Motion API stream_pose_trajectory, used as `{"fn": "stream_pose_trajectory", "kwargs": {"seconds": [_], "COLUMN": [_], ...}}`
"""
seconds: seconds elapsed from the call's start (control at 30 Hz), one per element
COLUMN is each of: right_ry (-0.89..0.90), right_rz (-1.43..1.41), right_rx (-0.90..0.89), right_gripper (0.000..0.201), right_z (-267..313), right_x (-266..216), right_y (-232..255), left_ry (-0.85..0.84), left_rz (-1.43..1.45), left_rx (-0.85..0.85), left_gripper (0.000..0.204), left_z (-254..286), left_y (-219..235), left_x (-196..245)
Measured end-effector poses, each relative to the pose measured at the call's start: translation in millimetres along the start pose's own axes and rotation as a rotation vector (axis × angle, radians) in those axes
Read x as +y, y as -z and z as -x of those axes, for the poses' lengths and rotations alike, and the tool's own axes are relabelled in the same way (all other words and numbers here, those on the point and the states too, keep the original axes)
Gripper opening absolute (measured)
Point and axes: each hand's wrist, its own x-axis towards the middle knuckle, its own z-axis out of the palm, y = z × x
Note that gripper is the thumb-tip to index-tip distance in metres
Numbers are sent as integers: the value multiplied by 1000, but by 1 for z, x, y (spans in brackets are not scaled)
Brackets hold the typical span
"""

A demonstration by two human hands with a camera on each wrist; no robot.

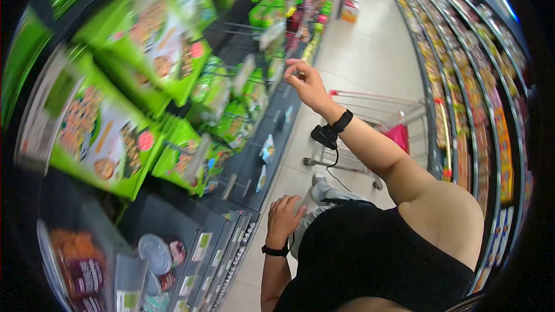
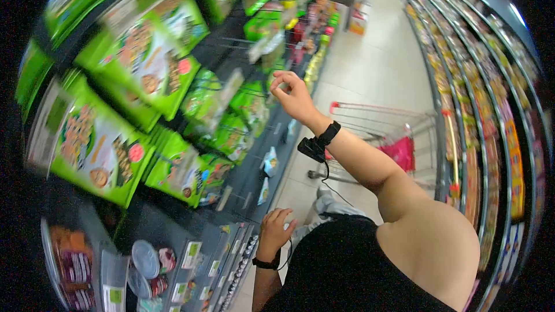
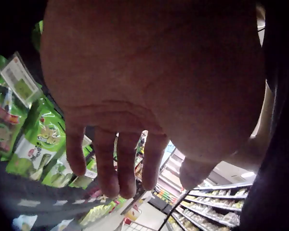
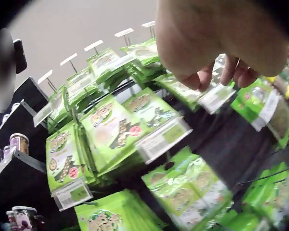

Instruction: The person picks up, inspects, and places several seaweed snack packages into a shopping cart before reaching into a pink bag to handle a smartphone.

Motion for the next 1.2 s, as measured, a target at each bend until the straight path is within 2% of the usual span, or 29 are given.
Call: {"fn": "stream_pose_trajectory", "kwargs": {"seconds": [0.2,0.37,0.47,0.6,0.73,0.77,0.9,1.0,1.1,1.2], "right_ry": [-127,-350,-639,-680,-766,-739,-879,-1030,-966,-945], "right_rz": [244,532,365,348,394,447,381,469,682,772], "right_rx": [238,250,155,-12,-164,-151,39,5,89,264], "right_gripper": [9,22,30,32,38,41,38,36,45,59], "right_z": [67,123,154,201,240,250,298,324,349,364], "right_x": [46,87,122,202,253,265,333,349,360,376], "right_y": [147,243,292,350,410,426,484,518,536,539], "left_ry": [-198,-339,-367,-330,-342,-342,-364,-318,-280,-259], "left_rz": [-17,-73,-102,-107,-96,-98,-23,-71,-91,-111], "left_rx": [-170,-286,-312,-373,-477,-519,-644,-638,-661,-705], "left_gripper": [33,34,34,32,32,31,30,30,31,31], "left_z": [-42,-87,-108,-131,-154,-160,-185,-209,-232,-250], "left_y": [-24,-38,-56,-98,-164,-180,-245,-269,-282,-294], "left_x": [25,67,90,131,176,191,239,258,272,286]}}
